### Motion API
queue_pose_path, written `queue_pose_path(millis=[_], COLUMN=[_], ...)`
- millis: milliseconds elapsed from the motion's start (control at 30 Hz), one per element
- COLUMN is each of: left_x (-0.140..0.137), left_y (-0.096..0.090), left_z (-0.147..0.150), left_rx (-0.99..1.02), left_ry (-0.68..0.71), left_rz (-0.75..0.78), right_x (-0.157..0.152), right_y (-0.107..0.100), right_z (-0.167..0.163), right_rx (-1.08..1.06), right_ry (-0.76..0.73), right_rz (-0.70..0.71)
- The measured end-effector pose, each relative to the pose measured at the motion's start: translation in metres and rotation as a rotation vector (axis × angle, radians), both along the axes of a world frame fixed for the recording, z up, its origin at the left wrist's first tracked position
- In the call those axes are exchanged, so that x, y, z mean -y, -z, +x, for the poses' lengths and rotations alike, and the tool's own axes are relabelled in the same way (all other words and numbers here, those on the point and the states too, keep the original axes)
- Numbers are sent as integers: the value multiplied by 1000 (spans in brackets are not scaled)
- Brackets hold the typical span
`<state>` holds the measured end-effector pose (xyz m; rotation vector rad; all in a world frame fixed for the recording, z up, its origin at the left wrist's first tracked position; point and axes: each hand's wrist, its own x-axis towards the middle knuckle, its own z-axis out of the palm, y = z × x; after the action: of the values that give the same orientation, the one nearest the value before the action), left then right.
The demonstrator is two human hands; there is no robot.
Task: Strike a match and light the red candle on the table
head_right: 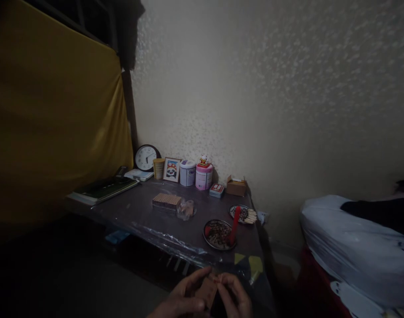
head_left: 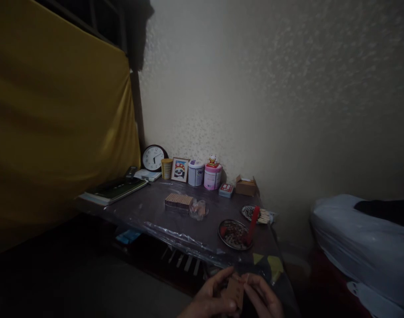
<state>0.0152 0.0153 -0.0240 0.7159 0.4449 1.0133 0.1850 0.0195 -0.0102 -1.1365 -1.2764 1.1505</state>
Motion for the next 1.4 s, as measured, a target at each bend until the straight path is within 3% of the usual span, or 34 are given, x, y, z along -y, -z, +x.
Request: queue_pose_path(millis=[167,467,733,967,1200,1400], left_x=[-2,-8,2,-6,-14,-24], left_y=[7,14,-6,-4,-38,-24], left_z=[0,1,-2,8,29,29], left_rx=[-22,-11,-40,-107,-40,-27], left_ry=[-12,0,7,12,98,58], left_rz=[14,127,72,48,147,116], right_x=[0,0,1,-6,-16,-31], right_y=[-1,2,-8,-1,-20,-34], right_z=[-2,8,7,27,63,62], right_rx=[-24,-82,-334,-515,-545,-518], right_ry=[-3,118,122,216,288,333], right_rz=[-1,-55,-87,-80,46,94])
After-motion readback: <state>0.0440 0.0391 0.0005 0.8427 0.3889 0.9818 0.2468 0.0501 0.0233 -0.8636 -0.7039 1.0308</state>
